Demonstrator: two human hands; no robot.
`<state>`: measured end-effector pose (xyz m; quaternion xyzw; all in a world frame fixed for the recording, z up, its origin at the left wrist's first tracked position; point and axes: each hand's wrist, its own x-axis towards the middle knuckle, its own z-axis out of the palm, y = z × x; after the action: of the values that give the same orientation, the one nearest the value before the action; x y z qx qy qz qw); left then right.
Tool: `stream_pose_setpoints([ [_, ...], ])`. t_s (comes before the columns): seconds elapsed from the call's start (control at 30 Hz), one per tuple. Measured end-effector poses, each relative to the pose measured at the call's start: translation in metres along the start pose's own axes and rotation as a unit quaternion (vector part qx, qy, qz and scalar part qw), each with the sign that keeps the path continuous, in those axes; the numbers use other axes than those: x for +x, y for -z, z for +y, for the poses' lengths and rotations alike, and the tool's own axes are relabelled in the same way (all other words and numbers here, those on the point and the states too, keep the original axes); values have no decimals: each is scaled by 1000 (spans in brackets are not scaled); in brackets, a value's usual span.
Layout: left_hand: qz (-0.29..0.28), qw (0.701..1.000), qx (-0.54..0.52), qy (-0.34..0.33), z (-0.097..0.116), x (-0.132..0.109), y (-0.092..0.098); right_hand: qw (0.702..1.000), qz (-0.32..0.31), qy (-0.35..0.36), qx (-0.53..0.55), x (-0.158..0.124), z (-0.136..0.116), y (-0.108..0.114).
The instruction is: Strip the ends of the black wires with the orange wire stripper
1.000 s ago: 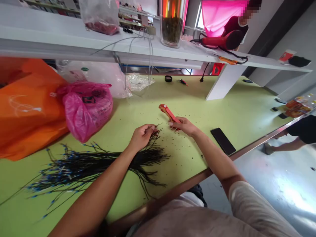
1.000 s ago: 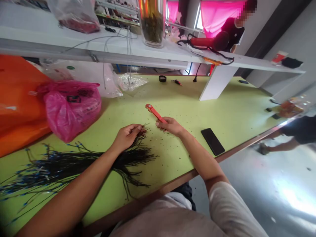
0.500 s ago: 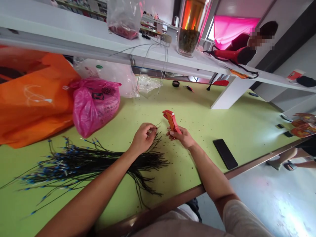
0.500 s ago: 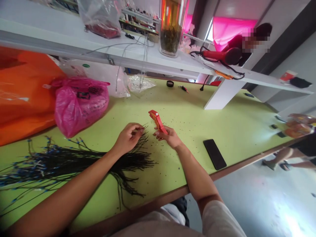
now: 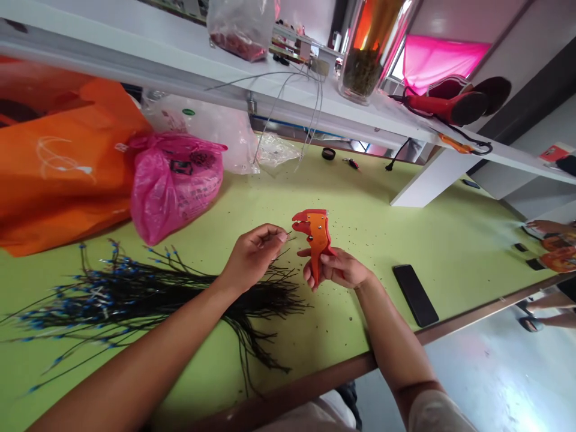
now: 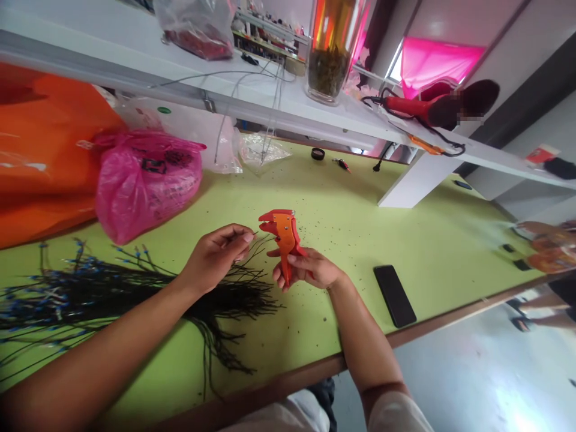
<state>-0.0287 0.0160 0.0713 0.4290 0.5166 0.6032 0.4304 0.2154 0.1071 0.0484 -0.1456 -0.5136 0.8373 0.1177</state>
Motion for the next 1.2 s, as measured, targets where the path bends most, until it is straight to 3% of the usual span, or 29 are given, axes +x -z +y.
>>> stream_pose_setpoints([
  [0.23, 13, 999, 14, -29, 9, 0, 10, 999, -51, 1, 4, 1, 3, -9],
  [0.73, -5, 991, 113, -76, 20, 0, 18, 999, -12, -1, -32, 0, -3, -15],
  [0.97, -48, 985, 142, -87, 29, 0, 24, 998, 32, -4, -59, -2, -6, -15],
  [1.2, -62, 985, 137, -81, 25, 2, 27, 996, 19, 0, -87, -5, -10, -9],
])
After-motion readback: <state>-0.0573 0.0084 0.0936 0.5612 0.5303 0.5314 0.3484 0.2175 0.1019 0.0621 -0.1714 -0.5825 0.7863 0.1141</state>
